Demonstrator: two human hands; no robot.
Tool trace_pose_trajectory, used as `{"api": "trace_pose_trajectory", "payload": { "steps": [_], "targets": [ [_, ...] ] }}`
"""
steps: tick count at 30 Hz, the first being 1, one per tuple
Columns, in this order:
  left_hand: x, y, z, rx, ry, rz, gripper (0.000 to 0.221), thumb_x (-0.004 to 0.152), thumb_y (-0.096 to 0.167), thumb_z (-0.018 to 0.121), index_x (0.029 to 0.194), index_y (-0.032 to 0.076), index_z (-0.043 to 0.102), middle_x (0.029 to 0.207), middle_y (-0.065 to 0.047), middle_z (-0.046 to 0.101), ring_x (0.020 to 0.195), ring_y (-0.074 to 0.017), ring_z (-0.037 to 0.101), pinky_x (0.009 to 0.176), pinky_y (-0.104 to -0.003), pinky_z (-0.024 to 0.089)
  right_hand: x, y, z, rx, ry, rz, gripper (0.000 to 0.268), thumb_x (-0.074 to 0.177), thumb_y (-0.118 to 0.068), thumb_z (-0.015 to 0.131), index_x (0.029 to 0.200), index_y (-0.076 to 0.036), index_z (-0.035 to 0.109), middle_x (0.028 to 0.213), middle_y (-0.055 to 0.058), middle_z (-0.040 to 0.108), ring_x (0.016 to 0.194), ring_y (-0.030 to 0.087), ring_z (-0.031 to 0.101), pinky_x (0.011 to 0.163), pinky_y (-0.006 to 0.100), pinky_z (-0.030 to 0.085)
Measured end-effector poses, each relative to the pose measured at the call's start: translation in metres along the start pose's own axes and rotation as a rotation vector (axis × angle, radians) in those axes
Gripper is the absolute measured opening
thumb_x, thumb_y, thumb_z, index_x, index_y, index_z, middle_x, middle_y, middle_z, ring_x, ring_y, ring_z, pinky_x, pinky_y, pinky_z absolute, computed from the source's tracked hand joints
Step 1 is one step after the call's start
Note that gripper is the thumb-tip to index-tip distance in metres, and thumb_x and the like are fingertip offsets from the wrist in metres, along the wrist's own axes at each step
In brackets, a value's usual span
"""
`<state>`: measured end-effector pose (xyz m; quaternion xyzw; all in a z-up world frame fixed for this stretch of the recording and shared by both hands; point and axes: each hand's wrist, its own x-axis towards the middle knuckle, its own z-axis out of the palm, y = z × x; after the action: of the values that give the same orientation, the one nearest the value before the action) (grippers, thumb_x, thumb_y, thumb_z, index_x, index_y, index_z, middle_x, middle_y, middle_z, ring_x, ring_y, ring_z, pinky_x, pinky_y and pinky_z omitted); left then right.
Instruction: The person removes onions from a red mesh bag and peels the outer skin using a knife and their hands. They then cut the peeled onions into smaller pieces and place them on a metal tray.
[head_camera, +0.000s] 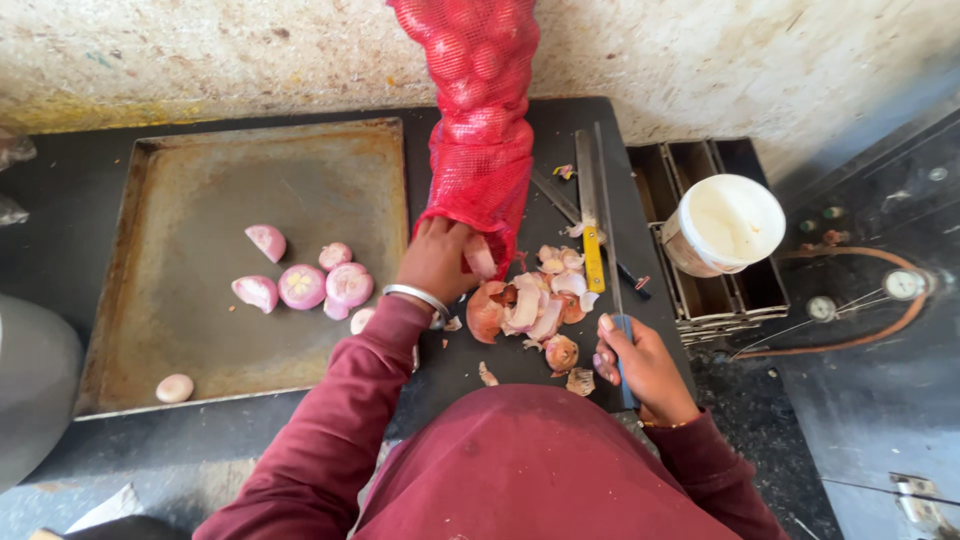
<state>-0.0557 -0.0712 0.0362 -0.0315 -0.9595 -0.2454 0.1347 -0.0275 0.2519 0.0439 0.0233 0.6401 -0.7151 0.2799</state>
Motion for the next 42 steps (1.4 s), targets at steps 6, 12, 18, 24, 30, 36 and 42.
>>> {"api": "trace_pose_trajectory", "payload": {
  "steps": [6, 12, 18, 24, 30, 36, 42],
  "targets": [
    [0.007, 0.000, 0.008, 0.060, -0.136, -0.009, 0.057, 0.062, 0.037, 0.088, 0.108, 0.008, 0.071, 0.117, -0.022, 0.062, 0.120, -0.0439, 0.054, 0.099, -0.054, 0.045, 0.006, 0.007, 0.013, 0.000, 0.019, 0.023, 0.026, 0.103, -0.028, 0.056, 0.093, -0.004, 0.056, 0.066, -0.001, 0.048, 0.050, 0.008, 0.042, 0.049, 0.025, 0.038],
    [0.003, 0.001, 0.028, 0.082, -0.022, 0.014, 0.049, 0.078, 0.033, 0.082, 0.117, 0.008, 0.069, 0.120, -0.028, 0.061, 0.119, -0.0485, 0.053, 0.103, -0.054, 0.045, -0.007, 0.009, 0.016, -0.220, 0.013, -0.110, 0.024, 0.100, -0.026, 0.063, 0.091, -0.004, 0.059, 0.068, -0.003, 0.052, 0.051, 0.005, 0.045, 0.048, 0.024, 0.038],
    [-0.041, 0.008, 0.045, -0.175, 0.208, -0.056, 0.075, 0.073, 0.012, 0.078, 0.143, 0.005, 0.052, 0.120, -0.029, 0.063, 0.114, -0.0497, 0.056, 0.101, -0.053, 0.045, -0.017, 0.010, 0.018, -0.436, 0.077, -0.238, 0.018, 0.091, -0.018, 0.075, 0.091, -0.005, 0.062, 0.066, -0.004, 0.053, 0.053, 0.004, 0.047, 0.048, 0.022, 0.038],
    [-0.027, 0.022, 0.003, -0.249, 0.146, -0.125, 0.067, 0.079, 0.017, 0.081, 0.136, 0.004, 0.050, 0.108, -0.025, 0.069, 0.100, -0.0459, 0.066, 0.087, -0.052, 0.052, -0.019, 0.009, 0.018, -0.473, 0.130, -0.520, 0.017, 0.095, -0.016, 0.073, 0.091, -0.005, 0.062, 0.070, -0.004, 0.055, 0.060, 0.003, 0.048, 0.053, 0.020, 0.040],
    [-0.038, 0.055, -0.051, -1.142, -0.042, -0.194, 0.074, 0.075, 0.018, 0.083, 0.137, 0.001, 0.045, 0.116, -0.017, 0.070, 0.104, -0.0267, 0.073, 0.090, -0.041, 0.060, -0.007, 0.014, 0.005, -0.329, -0.044, -0.500, 0.041, 0.102, -0.041, 0.061, 0.088, -0.002, 0.058, 0.070, -0.004, 0.051, 0.062, 0.004, 0.045, 0.056, 0.022, 0.037],
    [-0.018, 0.071, -0.049, -2.070, -0.415, -0.258, 0.059, 0.102, 0.041, 0.049, 0.144, -0.001, 0.053, 0.121, -0.017, 0.071, 0.108, -0.0232, 0.070, 0.094, -0.035, 0.058, 0.005, -0.006, 0.003, -0.397, -0.198, -0.594, 0.067, 0.101, -0.066, 0.043, 0.077, -0.005, 0.051, 0.067, -0.003, 0.046, 0.057, 0.006, 0.043, 0.050, 0.024, 0.034],
    [-0.021, 0.078, 0.009, -2.210, -0.402, -0.370, 0.071, 0.111, 0.062, 0.038, 0.117, -0.002, 0.069, 0.096, -0.015, 0.075, 0.076, -0.0212, 0.070, 0.068, -0.030, 0.057, 0.001, -0.019, 0.019, -0.852, -0.163, -0.652, 0.055, 0.097, -0.051, 0.058, 0.071, -0.002, 0.061, 0.059, 0.006, 0.055, 0.049, 0.016, 0.053, 0.048, 0.031, 0.041]
  ]
}}
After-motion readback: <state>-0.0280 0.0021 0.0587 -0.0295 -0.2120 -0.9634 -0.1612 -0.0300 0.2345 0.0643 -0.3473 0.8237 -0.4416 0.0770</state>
